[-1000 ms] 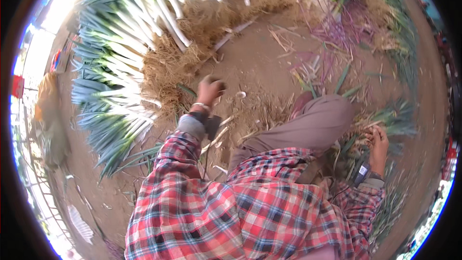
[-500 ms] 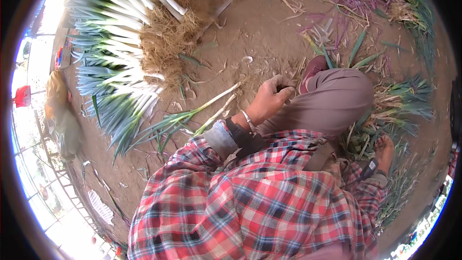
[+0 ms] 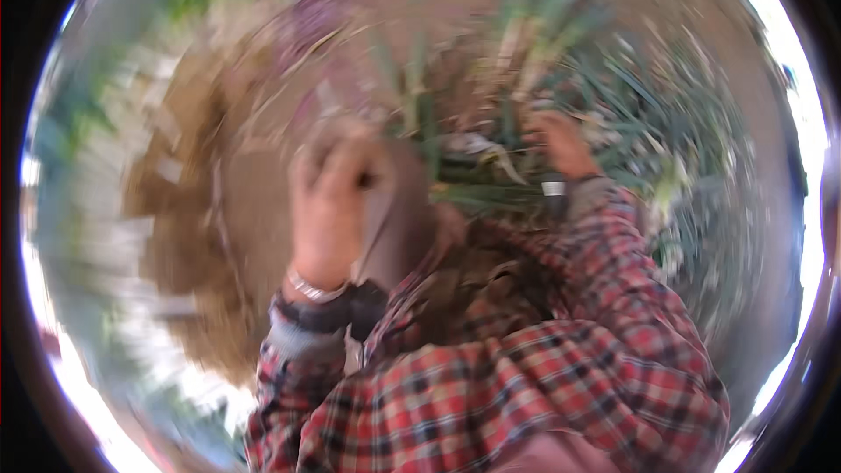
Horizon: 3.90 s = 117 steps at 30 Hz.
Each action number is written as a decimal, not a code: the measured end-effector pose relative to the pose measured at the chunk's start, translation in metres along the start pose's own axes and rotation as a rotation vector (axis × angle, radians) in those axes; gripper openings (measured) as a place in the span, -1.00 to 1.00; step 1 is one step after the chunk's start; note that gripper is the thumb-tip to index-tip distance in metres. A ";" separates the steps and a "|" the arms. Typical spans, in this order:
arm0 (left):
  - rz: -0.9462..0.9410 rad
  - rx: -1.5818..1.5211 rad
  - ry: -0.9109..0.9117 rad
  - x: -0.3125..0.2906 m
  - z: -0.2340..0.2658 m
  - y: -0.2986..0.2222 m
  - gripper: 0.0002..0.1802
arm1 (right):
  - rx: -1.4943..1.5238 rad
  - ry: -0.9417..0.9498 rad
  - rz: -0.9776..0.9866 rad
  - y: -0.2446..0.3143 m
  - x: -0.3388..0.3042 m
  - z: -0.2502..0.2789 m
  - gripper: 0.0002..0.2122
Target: The person cleans leeks by hand, peeling away the outer layers of the stalks and pulling off the roots. They pick up each leek from a pile, strip the skin and roots, and then place the cleaned leek onto a separate arrangement on the ground.
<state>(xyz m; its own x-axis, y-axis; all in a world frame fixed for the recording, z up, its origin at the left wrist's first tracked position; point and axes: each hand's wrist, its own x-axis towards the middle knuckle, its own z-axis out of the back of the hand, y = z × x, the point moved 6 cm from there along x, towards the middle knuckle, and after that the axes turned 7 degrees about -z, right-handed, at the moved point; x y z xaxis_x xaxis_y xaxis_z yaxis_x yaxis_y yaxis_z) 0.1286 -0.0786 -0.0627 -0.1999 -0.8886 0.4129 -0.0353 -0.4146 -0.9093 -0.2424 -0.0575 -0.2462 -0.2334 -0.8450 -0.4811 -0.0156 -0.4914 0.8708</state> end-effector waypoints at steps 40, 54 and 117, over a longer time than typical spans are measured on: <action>0.658 0.006 0.795 0.036 -0.291 0.204 -0.61 | 0.213 -0.045 -0.131 -0.052 0.004 0.052 -0.76; 0.553 0.031 0.744 -0.034 -0.204 0.054 -0.72 | 0.709 -0.037 0.465 0.120 -0.048 0.032 -0.67; 0.160 -0.489 0.493 0.099 -0.266 -0.062 -0.51 | 0.603 0.010 0.703 0.178 -0.173 0.029 -0.77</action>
<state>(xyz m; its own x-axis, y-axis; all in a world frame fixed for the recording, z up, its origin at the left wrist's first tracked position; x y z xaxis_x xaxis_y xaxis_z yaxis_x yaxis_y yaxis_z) -0.1499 -0.0885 0.0212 -0.6546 -0.6912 0.3060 -0.3807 -0.0482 -0.9234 -0.2332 0.0073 -0.0045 -0.3725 -0.9105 0.1794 -0.3776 0.3254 0.8669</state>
